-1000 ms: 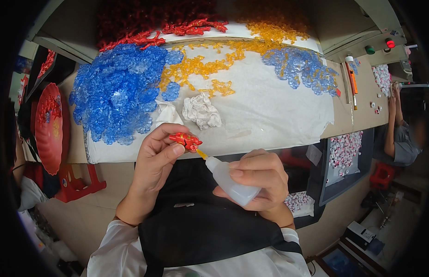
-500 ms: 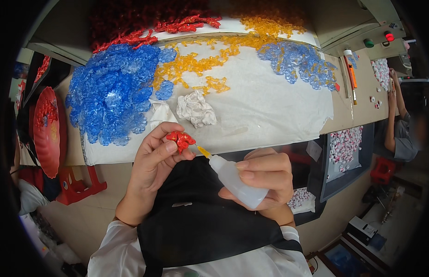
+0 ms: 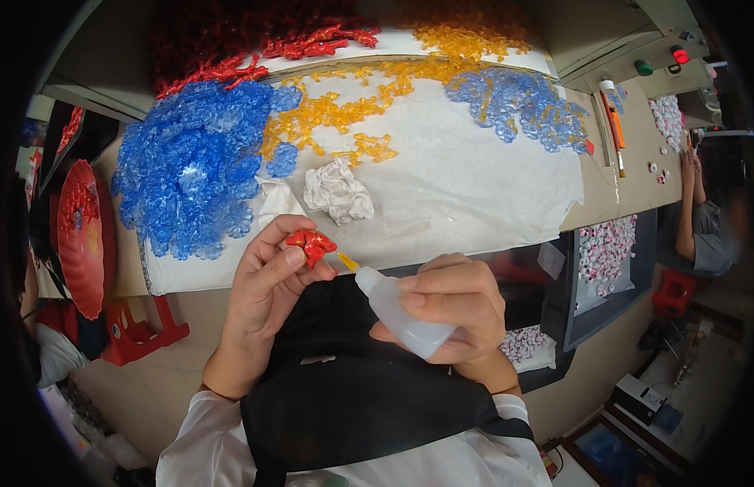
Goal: The person assembles small plastic toy parts using a glue bottle.
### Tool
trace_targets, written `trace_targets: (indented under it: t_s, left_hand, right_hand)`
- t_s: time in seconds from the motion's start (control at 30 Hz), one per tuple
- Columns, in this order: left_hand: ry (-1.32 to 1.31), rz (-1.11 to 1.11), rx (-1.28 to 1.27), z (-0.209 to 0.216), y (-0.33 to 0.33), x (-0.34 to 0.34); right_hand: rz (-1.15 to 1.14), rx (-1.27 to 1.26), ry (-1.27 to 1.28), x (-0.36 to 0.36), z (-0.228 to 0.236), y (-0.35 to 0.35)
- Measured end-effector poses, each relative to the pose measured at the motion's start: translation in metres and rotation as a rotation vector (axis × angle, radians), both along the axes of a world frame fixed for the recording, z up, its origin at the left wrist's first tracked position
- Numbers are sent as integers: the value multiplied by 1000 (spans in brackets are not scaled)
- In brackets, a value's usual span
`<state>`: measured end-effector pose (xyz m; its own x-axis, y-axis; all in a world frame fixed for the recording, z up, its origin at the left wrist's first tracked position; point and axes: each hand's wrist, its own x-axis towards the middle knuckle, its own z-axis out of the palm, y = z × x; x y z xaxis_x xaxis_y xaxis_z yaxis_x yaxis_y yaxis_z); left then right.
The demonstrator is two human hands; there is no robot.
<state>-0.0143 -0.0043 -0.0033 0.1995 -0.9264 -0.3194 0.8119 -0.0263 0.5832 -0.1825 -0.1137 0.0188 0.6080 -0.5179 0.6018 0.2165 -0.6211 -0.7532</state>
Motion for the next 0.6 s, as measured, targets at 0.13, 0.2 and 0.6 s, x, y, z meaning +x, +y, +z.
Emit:
trace_targets:
  t_s: [0.13,0.2,0.6]
  left_hand:
    - [1,89,-39,-3,2,3]
    - [6,158,-31,-7,7,8]
    - [-224,183,-47,-1,-4,6]
  right_hand:
    - [-61,89,-54,-13,0,-13]
    - [-107,156,-92,-19,-6,-28]
    - [-418,-470,580,-31,-15,-147]
